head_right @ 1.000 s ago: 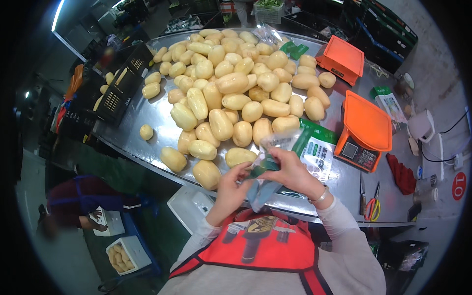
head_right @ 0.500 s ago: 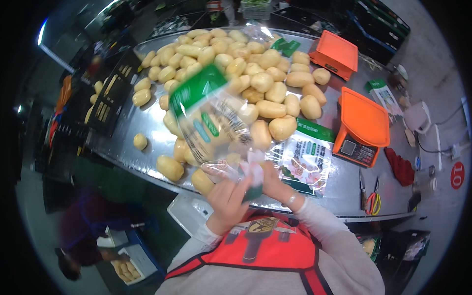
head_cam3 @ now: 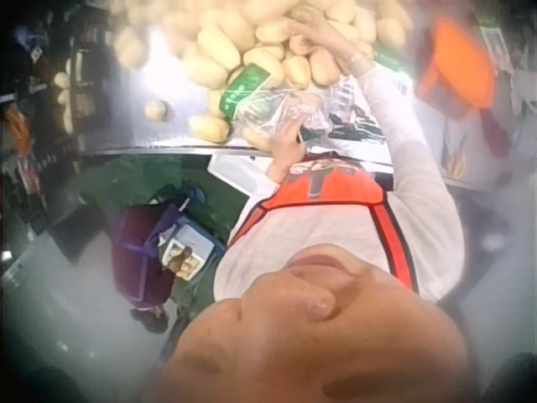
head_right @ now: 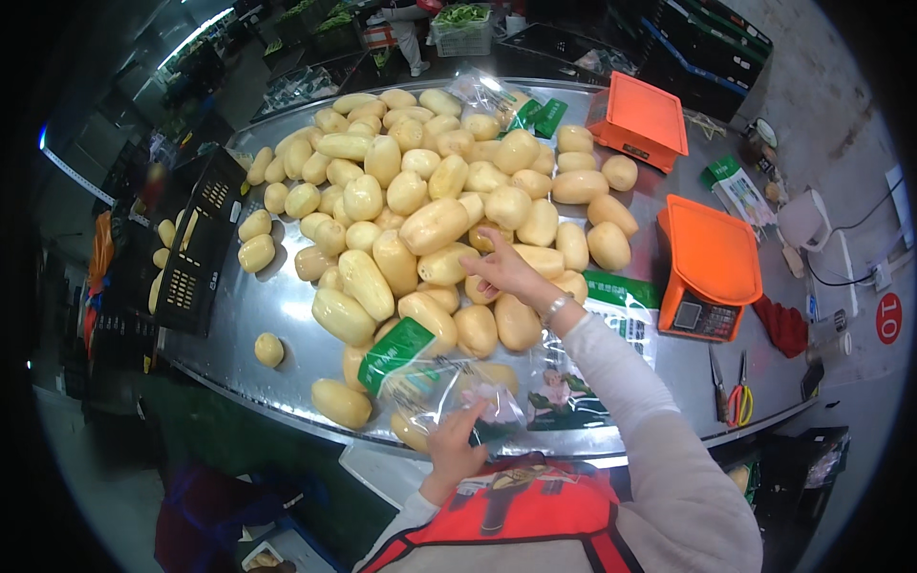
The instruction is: The person picks up peeled yellow fruits from a metal table and places them into clear plastic bags. They seal the bags and place them into a black crate. Another person is also packaging fruits at the same table.
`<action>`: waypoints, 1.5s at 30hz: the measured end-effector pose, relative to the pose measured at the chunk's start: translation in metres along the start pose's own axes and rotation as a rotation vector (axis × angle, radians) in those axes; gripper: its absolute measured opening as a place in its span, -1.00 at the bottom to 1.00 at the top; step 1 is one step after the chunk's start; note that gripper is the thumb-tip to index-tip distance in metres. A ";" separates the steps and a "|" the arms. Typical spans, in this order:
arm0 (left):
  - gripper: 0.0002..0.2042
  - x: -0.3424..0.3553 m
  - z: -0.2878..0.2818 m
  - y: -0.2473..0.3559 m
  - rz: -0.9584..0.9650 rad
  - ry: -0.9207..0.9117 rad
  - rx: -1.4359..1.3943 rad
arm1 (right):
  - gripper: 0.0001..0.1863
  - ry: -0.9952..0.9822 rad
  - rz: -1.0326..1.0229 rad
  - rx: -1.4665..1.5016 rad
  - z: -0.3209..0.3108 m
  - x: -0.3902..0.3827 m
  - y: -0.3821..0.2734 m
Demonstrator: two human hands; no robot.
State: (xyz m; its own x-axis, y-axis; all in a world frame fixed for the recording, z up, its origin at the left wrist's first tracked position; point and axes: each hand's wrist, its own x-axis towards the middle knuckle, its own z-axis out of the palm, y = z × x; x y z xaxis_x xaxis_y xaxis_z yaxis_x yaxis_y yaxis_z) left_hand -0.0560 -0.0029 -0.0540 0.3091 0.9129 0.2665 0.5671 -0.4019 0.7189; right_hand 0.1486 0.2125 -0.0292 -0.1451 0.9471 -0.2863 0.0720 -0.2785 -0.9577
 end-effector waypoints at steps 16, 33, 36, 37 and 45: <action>-0.57 0.058 -0.024 -0.036 -0.262 0.053 -0.438 | -0.04 0.246 -0.133 -0.361 0.078 0.147 -0.006; -0.69 0.078 -0.029 -0.016 -0.324 0.075 -0.356 | -0.21 -0.195 -0.137 -0.154 0.119 0.159 -0.061; -0.64 0.074 -0.030 -0.023 -0.273 0.079 -0.360 | -0.54 0.110 -0.446 -0.185 0.079 0.151 -0.006; -0.64 0.072 -0.029 -0.024 -0.275 0.102 -0.372 | -0.76 0.177 -0.576 -0.323 0.055 0.142 0.007; -0.66 0.083 -0.040 -0.020 -0.209 0.097 -0.417 | -0.85 0.190 -0.731 -1.024 -0.033 0.097 0.047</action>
State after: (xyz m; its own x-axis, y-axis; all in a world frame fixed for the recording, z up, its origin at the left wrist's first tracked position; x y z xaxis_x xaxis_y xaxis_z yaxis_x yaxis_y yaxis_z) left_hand -0.0723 0.0836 -0.0202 0.1368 0.9816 0.1336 0.2485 -0.1645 0.9546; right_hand 0.1707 0.2961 -0.1007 -0.3356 0.8590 0.3868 0.7742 0.4854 -0.4063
